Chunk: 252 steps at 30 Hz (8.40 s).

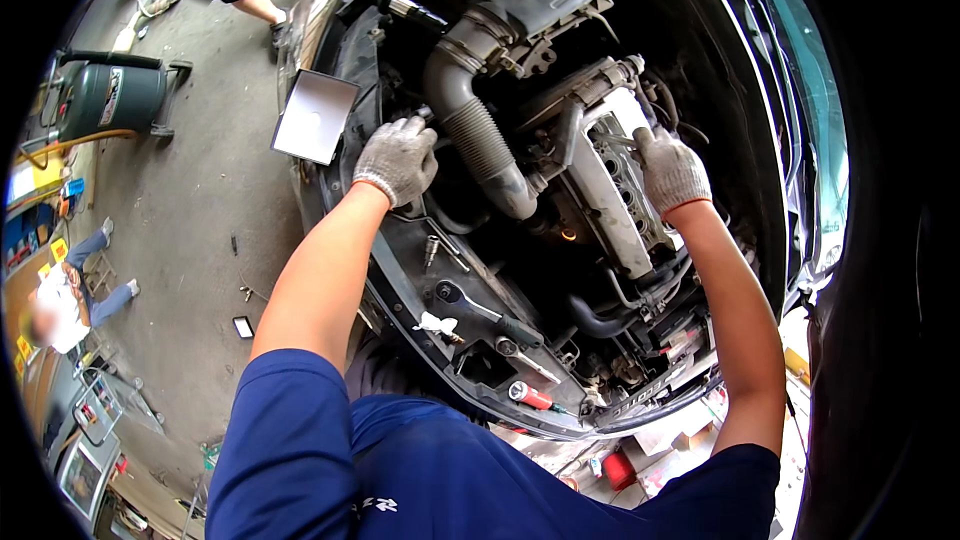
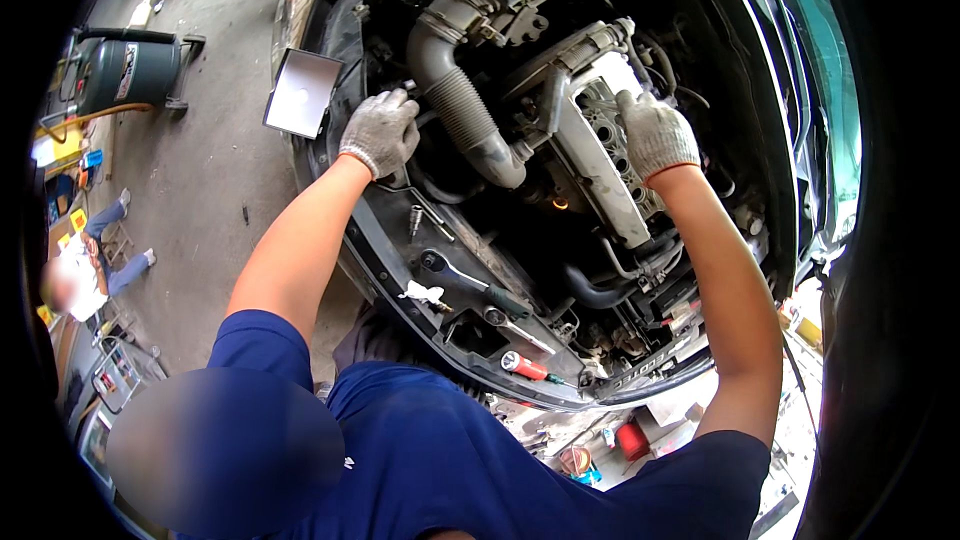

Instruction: The person works on a car engine with the hood open, using a wrench to tighten bolts on the engine block. They also handle a flexible hose and a metal plate, positioning them within the engine bay.

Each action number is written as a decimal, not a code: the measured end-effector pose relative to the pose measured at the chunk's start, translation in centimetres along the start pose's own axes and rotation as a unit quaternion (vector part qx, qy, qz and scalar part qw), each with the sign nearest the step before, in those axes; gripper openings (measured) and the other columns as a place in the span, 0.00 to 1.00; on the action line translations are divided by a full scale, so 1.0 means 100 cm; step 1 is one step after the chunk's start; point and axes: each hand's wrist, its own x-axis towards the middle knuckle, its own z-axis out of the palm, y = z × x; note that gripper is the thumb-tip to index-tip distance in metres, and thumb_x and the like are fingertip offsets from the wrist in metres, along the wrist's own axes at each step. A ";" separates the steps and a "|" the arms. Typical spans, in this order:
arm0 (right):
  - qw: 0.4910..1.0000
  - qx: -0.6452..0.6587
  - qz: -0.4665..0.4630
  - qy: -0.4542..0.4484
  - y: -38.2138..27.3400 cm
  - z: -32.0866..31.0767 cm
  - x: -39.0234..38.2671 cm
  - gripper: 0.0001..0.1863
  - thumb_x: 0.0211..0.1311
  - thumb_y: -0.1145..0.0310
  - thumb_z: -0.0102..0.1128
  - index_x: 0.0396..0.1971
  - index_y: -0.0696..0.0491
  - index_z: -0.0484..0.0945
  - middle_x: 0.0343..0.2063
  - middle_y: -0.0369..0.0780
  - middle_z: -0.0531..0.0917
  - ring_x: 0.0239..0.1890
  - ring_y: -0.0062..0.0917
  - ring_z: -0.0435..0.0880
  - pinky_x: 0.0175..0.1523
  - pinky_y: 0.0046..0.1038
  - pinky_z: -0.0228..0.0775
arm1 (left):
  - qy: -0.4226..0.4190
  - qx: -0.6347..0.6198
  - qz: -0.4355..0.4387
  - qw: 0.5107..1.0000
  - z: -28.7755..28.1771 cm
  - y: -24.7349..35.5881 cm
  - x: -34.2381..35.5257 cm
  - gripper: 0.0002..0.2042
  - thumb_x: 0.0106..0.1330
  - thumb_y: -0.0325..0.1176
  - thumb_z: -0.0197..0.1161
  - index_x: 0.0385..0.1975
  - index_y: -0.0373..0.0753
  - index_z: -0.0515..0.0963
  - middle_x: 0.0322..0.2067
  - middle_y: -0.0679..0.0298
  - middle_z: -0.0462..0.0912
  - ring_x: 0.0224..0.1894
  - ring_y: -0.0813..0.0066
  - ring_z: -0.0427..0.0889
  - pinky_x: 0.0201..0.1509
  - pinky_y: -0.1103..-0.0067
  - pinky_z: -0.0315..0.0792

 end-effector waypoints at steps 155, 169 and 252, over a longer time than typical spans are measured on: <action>0.686 0.719 0.079 0.075 -0.009 0.089 0.057 0.10 0.77 0.73 0.62 0.50 0.56 0.90 0.31 0.31 0.84 0.27 0.15 0.78 0.32 0.23 0.70 | 0.047 0.019 0.029 0.998 -0.001 0.011 0.000 0.10 0.66 0.36 0.67 0.41 0.37 0.83 0.53 0.46 0.85 0.54 0.47 0.85 0.61 0.57 0.79; 0.459 0.706 0.181 0.509 0.024 0.207 0.098 0.20 0.81 0.66 0.63 0.64 0.62 0.85 0.50 0.46 0.91 0.42 0.26 0.90 0.46 0.25 0.84 | -0.024 0.048 0.020 0.998 -0.018 0.015 0.022 0.11 0.63 0.40 0.69 0.37 0.39 0.88 0.50 0.47 0.88 0.51 0.49 0.89 0.58 0.57 0.82; 0.957 -0.172 -0.228 -0.052 -0.006 -0.025 0.038 0.10 0.74 0.68 0.60 0.43 0.51 0.91 0.42 0.43 0.90 0.49 0.37 0.92 0.53 0.42 0.84 | 0.015 -0.030 -0.001 0.999 -0.002 -0.001 -0.002 0.07 0.65 0.35 0.68 0.38 0.40 0.84 0.46 0.52 0.86 0.53 0.50 0.85 0.60 0.58 0.78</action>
